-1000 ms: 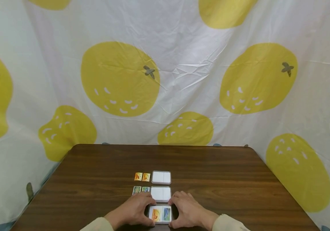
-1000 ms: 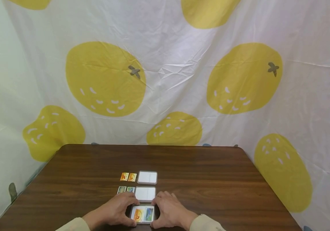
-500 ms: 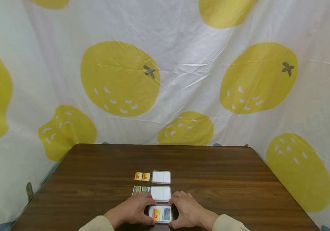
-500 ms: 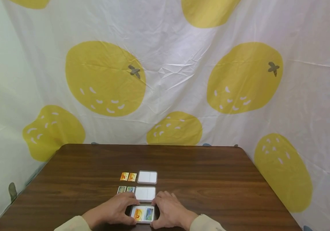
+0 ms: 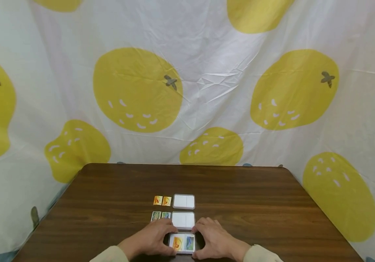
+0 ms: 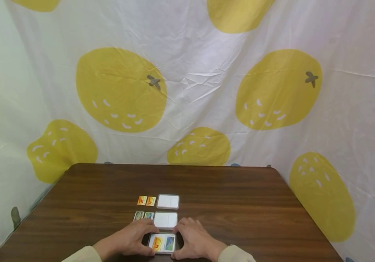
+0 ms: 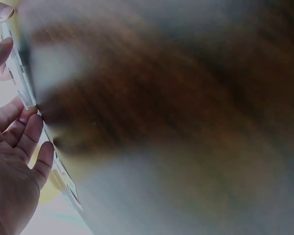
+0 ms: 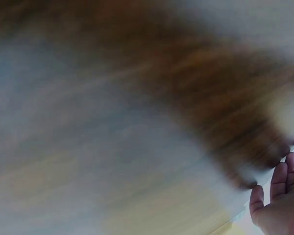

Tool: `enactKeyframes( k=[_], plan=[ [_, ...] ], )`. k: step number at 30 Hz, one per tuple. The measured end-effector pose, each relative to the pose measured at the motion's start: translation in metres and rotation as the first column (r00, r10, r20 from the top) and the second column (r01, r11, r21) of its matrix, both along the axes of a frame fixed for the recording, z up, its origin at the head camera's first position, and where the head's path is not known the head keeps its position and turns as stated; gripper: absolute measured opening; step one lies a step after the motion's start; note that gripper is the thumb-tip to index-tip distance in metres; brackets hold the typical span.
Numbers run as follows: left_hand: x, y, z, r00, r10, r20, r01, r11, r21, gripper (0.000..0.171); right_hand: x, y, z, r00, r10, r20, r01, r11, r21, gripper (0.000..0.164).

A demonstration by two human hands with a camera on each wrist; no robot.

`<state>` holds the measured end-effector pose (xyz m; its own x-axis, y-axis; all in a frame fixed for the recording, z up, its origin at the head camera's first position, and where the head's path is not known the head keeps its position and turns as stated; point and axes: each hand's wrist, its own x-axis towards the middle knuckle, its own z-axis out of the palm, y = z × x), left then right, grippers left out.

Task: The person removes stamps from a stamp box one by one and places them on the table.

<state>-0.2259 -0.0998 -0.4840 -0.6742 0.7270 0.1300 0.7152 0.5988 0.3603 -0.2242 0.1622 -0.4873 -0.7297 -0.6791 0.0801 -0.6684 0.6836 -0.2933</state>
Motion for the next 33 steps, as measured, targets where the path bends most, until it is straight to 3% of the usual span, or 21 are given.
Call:
enactKeyframes(
  k=[10, 17, 33],
  plan=[
    [0.0015, -0.0004, -0.0074, 0.998, 0.007, -0.066, -0.004, 0.999, 0.04, 0.05, 0.0013, 0.003, -0.0017, 1.0, -0.003, 0.012, 0.004, 0.999, -0.045, 0.058],
    [-0.0002, -0.0003, -0.0077, 0.999, 0.005, -0.041, -0.003, 0.999, 0.039, 0.05, 0.002, -0.0001, -0.0014, 0.999, -0.034, 0.021, 0.035, 0.999, -0.037, 0.057],
    [-0.0037, 0.0007, -0.0033, 1.0, -0.027, -0.003, 0.027, 0.999, 0.019, 0.047, 0.0013, -0.0017, -0.0014, 1.0, -0.024, -0.012, 0.023, 0.999, -0.034, 0.052]
  ],
)
